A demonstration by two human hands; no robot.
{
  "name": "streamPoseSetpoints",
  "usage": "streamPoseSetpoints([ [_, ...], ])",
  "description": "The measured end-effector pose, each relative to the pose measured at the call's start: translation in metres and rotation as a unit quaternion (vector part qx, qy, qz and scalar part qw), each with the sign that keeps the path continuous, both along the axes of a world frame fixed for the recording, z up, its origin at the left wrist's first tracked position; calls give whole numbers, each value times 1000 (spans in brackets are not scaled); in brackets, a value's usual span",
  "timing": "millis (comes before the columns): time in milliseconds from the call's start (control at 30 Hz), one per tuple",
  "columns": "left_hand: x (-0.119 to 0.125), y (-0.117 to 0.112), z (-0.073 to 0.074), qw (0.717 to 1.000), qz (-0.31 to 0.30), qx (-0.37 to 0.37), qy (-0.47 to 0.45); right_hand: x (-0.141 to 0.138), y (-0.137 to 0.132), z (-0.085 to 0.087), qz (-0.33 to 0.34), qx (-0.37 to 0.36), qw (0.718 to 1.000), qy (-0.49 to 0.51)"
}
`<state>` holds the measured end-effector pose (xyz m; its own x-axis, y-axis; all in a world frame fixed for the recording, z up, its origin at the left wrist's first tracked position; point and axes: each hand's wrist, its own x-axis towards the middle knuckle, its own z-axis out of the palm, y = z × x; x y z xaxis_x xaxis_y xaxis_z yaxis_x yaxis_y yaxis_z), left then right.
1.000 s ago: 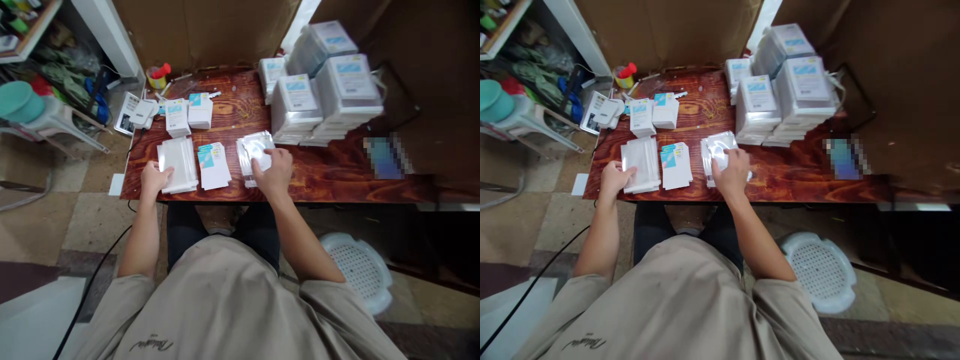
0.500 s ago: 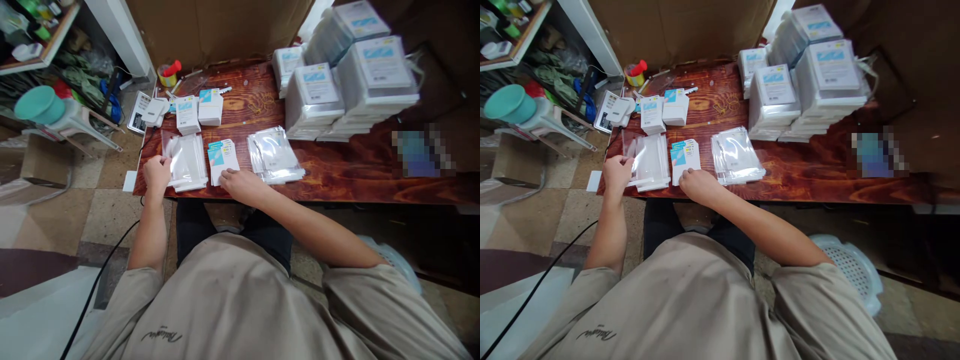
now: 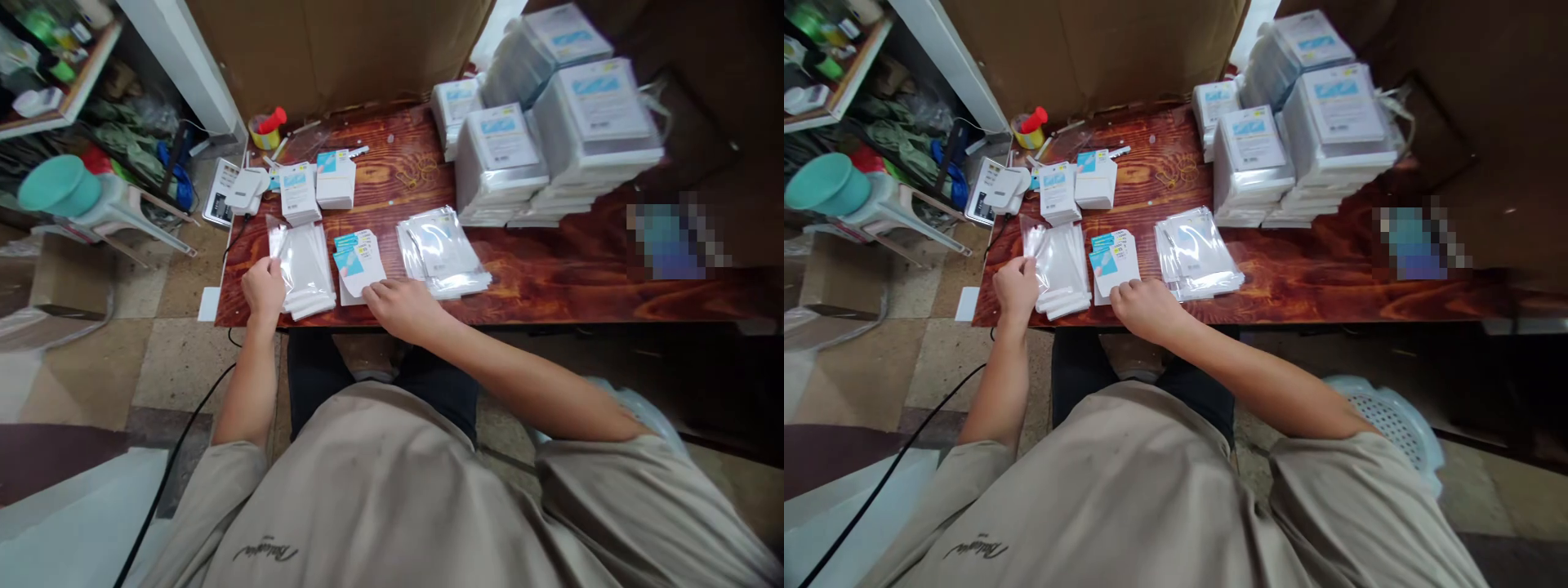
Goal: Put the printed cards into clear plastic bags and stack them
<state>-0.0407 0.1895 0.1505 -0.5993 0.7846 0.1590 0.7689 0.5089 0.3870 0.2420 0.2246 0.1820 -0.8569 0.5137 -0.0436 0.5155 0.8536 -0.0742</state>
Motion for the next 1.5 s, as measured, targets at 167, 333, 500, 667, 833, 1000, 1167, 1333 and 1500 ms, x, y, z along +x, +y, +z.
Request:
streamPoseSetpoints([
  [167,-2,1,-8,995,-37,89,6,27,9,-16,-99,60,970,216],
  [333,5,12,-10,942,13,274,-196,37,-2,-20,-261,-22,818,513],
  [500,39,17,-2,781,65,342,-518,24,-28,-23,-323,-393,655,559],
  [667,73,10,4,731,78,348,-581,13,-35,-30,-326,-494,606,532],
  [833,86,5,9,719,70,336,-604,17,-29,-31,-342,-447,604,564],
  [1000,95,-3,10,725,36,341,-597,15,-28,-31,-357,-389,602,599],
  [1167,102,-16,9,737,-2,312,-600,10,-34,-32,-349,-414,583,606],
  [1333,103,-26,14,732,-43,250,-632,14,-35,-30,-285,-520,571,567],
  [1500,115,-34,17,718,-110,211,-654,6,-37,-24,-291,-487,578,587],
])
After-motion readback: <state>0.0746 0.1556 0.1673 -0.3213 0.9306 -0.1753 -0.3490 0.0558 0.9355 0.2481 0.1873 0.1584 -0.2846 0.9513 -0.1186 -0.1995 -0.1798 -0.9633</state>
